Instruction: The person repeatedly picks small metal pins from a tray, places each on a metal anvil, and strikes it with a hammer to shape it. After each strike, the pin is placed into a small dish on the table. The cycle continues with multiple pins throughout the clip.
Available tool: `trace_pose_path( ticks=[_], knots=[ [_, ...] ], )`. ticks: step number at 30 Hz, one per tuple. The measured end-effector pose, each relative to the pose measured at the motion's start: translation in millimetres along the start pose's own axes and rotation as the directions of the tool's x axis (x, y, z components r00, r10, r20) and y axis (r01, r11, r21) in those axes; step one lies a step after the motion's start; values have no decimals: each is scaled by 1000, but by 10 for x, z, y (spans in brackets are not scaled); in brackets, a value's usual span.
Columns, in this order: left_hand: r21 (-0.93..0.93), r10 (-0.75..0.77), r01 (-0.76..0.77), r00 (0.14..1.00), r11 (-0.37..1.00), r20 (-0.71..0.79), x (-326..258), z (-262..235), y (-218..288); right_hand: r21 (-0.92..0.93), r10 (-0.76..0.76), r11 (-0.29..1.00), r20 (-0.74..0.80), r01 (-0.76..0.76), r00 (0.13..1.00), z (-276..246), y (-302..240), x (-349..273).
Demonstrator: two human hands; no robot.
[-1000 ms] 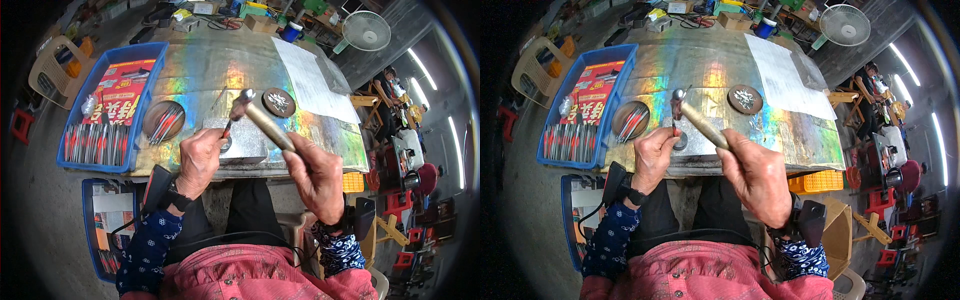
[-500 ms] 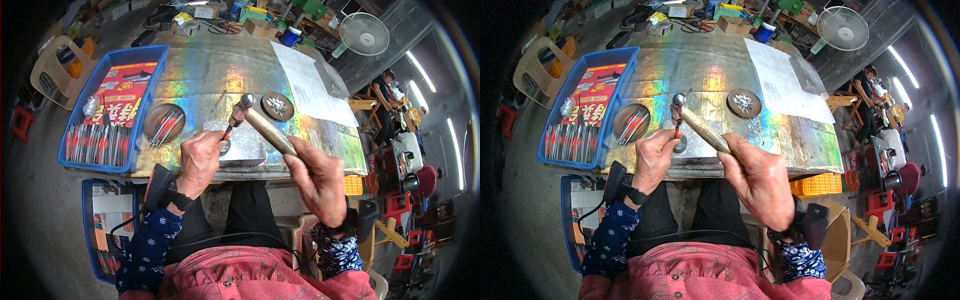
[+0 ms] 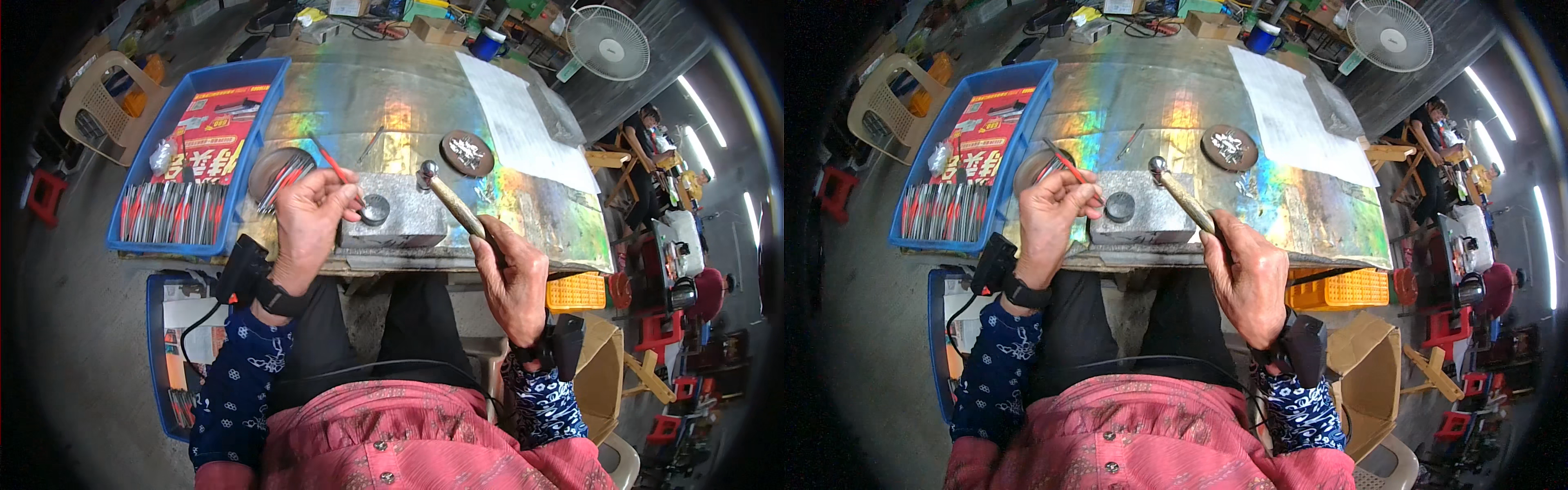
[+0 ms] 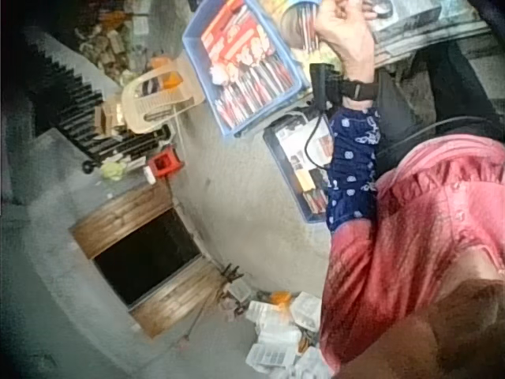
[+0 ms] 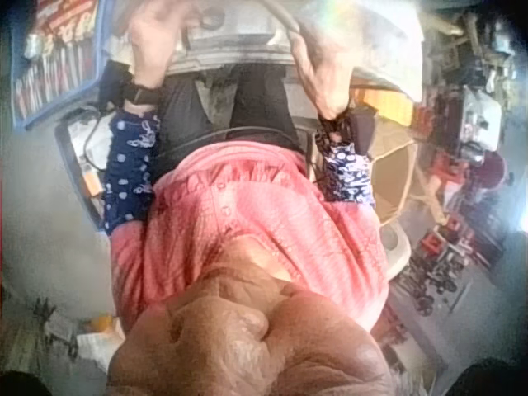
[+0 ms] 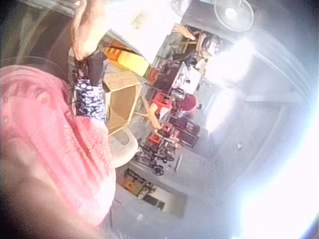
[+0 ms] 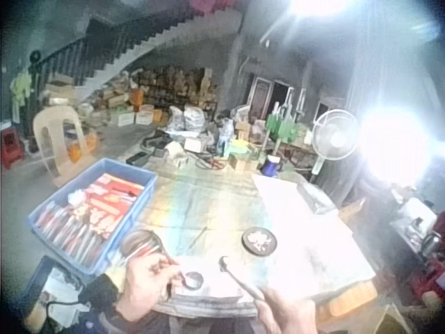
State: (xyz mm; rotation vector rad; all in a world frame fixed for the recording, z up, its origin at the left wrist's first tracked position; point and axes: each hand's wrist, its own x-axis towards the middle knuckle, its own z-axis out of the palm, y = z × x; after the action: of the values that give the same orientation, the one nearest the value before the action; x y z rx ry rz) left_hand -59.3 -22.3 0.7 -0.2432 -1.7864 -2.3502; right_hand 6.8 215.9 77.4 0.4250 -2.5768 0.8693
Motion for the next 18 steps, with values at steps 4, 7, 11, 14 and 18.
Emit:
trace_pose_path(
  ticks=[4,7,11,14,18],
  knots=[
    [-175,-137,129,990,976,-36,-66,-153,84,-169,-113,981,-86,97,990,185,153,-93],
    [-173,-177,163,982,971,-65,-109,-238,111,-287,-86,956,-82,59,993,312,228,-168],
    [-162,-181,164,979,973,-93,-162,-345,112,-356,-99,932,-89,61,991,470,304,-244],
    [-37,-168,165,976,986,-140,-184,-463,107,-361,-109,930,-79,74,991,570,344,-286],
    [369,-60,138,975,919,-216,-121,-647,87,-290,-12,957,9,14,1000,650,347,-356]
  ],
)
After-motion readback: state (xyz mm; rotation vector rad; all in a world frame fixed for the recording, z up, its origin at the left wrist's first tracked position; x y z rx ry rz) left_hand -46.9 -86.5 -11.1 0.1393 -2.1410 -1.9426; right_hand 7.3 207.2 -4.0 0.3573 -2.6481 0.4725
